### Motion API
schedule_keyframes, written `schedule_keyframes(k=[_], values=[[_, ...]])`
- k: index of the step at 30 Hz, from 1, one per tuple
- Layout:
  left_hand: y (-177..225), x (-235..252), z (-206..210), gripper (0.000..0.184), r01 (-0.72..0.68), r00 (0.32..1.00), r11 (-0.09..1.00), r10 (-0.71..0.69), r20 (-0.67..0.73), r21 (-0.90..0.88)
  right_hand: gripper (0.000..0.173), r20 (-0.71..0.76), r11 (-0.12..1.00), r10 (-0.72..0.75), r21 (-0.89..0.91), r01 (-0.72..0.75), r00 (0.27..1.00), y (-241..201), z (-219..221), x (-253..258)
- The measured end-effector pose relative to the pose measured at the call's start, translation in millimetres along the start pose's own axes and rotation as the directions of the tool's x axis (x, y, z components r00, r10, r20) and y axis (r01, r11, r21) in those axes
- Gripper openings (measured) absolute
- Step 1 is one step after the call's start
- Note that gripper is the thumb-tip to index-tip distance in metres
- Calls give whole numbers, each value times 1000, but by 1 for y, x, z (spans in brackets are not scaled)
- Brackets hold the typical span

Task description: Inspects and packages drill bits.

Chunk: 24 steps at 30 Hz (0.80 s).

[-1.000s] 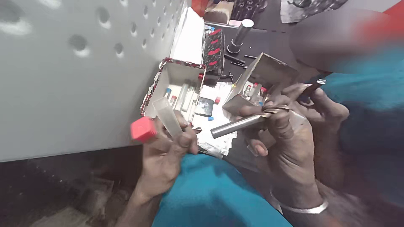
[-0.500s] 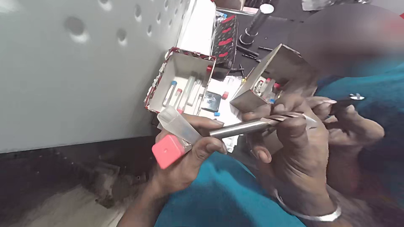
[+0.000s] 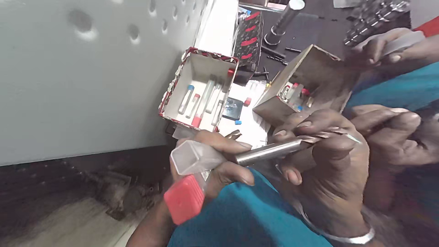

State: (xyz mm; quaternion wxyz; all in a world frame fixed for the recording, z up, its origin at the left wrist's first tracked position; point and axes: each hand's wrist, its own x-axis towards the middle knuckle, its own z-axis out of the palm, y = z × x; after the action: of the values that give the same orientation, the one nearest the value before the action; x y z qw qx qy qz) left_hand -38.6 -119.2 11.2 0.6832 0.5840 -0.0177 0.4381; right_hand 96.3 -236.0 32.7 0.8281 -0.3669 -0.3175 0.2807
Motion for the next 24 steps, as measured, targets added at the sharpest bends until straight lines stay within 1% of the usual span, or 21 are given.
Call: schedule_keyframes(k=[8,14,24], values=[[5,5,-1,23,-81,996,989,74,56,126,17,44,999,-12,30,10,999,-4,-1,0],[8,5,-3,23,-106,992,985,95,81,135,17,44,1000,-13,16,13,999,-5,1,0],[7,4,-3,25,-148,988,967,135,75,205,17,74,997,-8,80,2,997,-4,-1,-1]])
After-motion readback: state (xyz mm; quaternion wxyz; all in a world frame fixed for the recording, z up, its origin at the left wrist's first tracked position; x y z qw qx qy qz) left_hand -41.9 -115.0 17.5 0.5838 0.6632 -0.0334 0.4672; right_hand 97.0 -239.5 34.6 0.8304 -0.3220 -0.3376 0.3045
